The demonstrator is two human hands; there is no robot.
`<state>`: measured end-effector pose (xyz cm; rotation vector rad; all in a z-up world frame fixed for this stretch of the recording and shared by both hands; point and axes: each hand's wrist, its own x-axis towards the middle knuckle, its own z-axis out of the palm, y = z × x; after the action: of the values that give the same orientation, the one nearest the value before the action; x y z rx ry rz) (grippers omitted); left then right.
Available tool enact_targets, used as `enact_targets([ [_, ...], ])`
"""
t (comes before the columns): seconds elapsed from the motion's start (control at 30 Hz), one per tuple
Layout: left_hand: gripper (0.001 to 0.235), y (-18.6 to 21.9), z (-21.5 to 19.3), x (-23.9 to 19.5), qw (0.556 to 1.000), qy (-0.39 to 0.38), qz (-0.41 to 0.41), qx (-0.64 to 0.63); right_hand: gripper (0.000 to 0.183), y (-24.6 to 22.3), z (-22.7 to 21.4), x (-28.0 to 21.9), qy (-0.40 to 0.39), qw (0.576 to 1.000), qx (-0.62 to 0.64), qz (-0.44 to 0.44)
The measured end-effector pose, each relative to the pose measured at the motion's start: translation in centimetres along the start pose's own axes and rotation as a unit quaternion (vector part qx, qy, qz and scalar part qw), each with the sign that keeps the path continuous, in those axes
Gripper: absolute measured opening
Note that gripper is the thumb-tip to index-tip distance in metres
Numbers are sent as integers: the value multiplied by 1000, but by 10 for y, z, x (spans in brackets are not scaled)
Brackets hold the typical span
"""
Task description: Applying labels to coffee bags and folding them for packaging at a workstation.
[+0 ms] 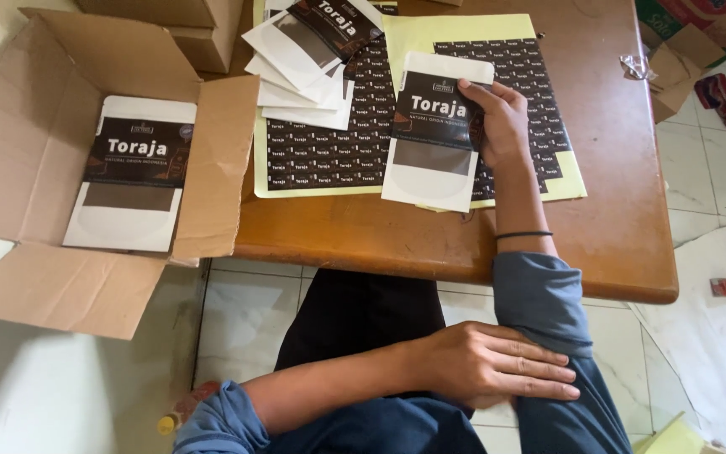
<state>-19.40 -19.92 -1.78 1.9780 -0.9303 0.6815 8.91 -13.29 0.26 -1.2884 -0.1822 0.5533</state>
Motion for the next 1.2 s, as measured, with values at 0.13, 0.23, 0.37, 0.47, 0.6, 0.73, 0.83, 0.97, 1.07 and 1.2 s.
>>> enact_targets([
  [0.13, 26, -32, -32, 25, 995, 89, 8, 32, 27, -7, 3, 4, 14, 999, -11, 33],
  [0.23, 23, -69, -94, 53, 986, 105, -86, 100, 20, -16, 9, 3, 13, 995, -47, 86],
  [0.37, 40, -145, -151, 54, 911, 272, -213, 224, 22, -10, 15, 8, -19, 999, -21, -24],
  [0.47, 72, -190, -182, 49, 848, 360, -325, 213, 22, 2, 20, 24, -28, 999, 39, 0],
  [0.6, 104, -234, -202, 37, 814, 349, -447, 126, 24, 6, 22, 34, -15, 999, 31, 17],
  [0.73, 98, -248, -196, 30, 806, 338, -475, 105, 22, 15, 22, 36, -3, 999, 41, 15],
  [0.83, 69, -229, -186, 40, 805, 330, -492, -43, 18, 7, 27, 23, 6, 998, 56, 0],
  [0.97, 33, -205, -189, 50, 810, 359, -458, -74, 22, 4, 32, 9, 11, 998, 56, -7],
  [1.07, 26, -205, -192, 54, 792, 385, -462, -102, 22, -2, 39, 2, -10, 999, 37, -19],
  [1.2, 21, -209, -192, 51, 764, 404, -479, -152, 16, -7, 46, -7, -18, 999, 33, -38],
])
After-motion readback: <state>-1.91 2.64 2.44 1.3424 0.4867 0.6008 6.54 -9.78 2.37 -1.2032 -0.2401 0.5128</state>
